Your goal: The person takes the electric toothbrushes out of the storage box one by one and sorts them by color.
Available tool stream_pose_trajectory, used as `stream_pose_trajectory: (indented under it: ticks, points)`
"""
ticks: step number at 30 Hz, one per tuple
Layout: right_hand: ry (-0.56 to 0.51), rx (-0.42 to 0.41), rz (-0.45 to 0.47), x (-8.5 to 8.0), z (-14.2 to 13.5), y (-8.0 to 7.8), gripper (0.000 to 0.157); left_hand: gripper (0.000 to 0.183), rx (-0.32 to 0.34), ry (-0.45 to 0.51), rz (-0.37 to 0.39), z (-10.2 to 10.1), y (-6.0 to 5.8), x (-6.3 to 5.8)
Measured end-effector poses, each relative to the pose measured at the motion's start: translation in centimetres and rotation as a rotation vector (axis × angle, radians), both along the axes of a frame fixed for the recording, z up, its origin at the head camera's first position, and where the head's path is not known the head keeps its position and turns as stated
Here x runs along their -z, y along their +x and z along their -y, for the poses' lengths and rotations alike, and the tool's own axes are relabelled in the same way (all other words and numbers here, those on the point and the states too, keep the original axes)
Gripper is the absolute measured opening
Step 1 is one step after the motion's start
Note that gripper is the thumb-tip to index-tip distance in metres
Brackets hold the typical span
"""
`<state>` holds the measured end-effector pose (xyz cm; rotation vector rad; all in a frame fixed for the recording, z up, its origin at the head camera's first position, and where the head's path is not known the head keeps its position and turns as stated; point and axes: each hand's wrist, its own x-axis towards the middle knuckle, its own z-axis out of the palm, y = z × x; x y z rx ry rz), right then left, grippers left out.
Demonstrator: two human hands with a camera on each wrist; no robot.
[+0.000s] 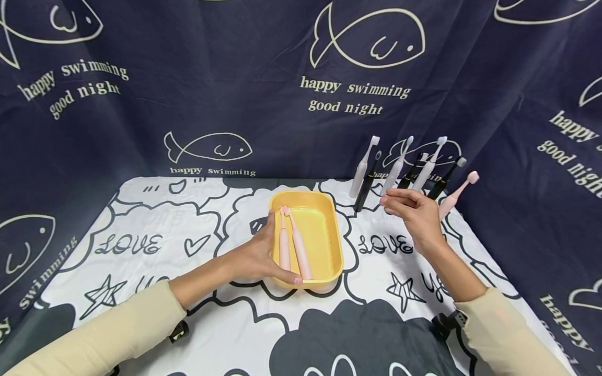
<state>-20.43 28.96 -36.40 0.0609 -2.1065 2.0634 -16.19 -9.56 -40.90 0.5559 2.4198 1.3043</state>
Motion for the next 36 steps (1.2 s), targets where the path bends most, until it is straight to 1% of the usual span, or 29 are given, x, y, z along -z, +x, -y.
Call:
stream_pose_trajectory:
  ticks: [5, 10, 16, 23, 29, 31, 36]
  points:
    - [0.001, -0.022, 0.002, 0.0, 0.8, -0.2, 0.015, 0.184, -0.025, -0.039, 0.028, 0.0, 0.0, 0.0]
    - [-0.012, -0.027, 0.007, 0.0, 1.6, -0.3, 0.017, 0.185, -0.051, -0.079, 0.061, -0.2, 0.0, -0.1]
    - [-0.005, -0.054, 0.014, 0.0, 2.6, -0.6, 0.023, 0.185, -0.06, -0.076, 0.073, -0.1, 0.0, 0.0]
    - [-0.029, -0.087, 0.012, 0.4, 3.9, -0.9, 0.024, 0.184, -0.053, -0.06, 0.064, -0.1, 0.1, 0.0]
    - [0.027, -0.1, 0.052, 0.7, 4.9, -1.0, 0.025, 0.185, -0.056, -0.066, 0.068, -0.1, 0.0, 0.0]
    - [0.043, -0.107, 0.062, 0.9, 5.2, -1.0, 0.028, 0.185, -0.056, -0.07, 0.066, -0.1, 0.0, 0.0]
    - [0.075, -0.124, 0.065, 1.4, 6.1, -1.0, 0.032, 0.184, -0.05, -0.078, 0.053, -0.1, 0.0, 0.0]
